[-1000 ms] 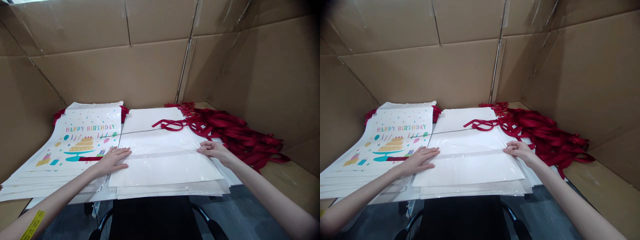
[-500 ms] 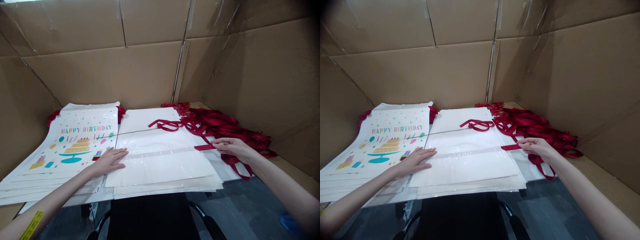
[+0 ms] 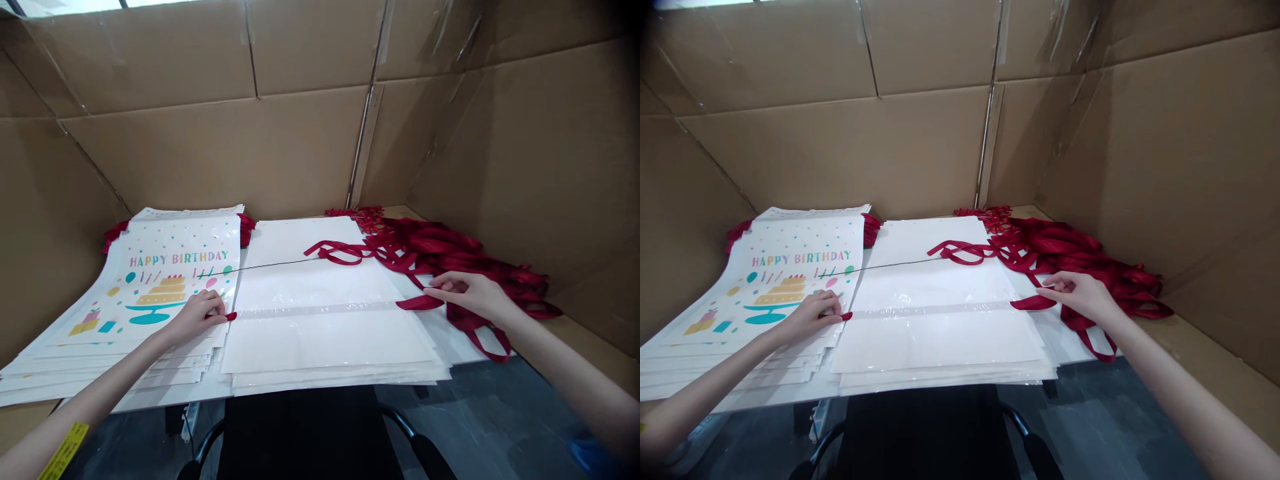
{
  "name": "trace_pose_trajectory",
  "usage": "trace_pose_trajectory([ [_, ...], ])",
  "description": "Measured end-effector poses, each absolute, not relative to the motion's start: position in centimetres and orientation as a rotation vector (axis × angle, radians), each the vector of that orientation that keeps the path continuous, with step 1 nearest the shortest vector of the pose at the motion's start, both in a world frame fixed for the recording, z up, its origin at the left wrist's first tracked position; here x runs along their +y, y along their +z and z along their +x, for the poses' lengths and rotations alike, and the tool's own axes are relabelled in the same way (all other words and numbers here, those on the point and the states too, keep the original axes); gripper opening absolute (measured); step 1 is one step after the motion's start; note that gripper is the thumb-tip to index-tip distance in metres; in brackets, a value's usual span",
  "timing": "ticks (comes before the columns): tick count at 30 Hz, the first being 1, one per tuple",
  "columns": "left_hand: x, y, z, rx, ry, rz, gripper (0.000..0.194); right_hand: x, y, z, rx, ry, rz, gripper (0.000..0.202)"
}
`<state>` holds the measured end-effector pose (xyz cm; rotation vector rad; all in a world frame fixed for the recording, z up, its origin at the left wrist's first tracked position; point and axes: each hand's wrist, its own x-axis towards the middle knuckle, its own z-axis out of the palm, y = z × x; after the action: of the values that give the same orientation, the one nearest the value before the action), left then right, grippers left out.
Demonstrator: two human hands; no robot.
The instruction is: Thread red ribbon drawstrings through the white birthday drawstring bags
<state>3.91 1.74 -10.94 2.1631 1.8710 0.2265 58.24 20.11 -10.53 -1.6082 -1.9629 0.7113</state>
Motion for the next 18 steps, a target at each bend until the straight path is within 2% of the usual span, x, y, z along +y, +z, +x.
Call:
trace_pose_trajectory([
  [3, 1.9, -10.8, 4.0, 1.856, 0.234, 2.15, 0.028, 18.2, -11.3, 55.2, -2.272, 0.439, -1.346, 0.043],
  [6, 1.9, -10.7, 3.8, 1.866, 0.239, 2.124, 0.027, 15.5, -12.8, 52.1, -2.574, 0.502, -1.147, 0.056],
  [12, 1.5, -10.2, 1.0, 1.963, 0.238, 2.101, 0.024, 13.5, -14.6, 50.9, -2.804, 0.389, -1.211, 0.064],
  [18, -0.7, -8.5, -6.3, 2.177, 0.207, 1.976, 0.034, 14.0, -14.9, 51.4, -2.812, 0.365, -1.204, 0.064],
])
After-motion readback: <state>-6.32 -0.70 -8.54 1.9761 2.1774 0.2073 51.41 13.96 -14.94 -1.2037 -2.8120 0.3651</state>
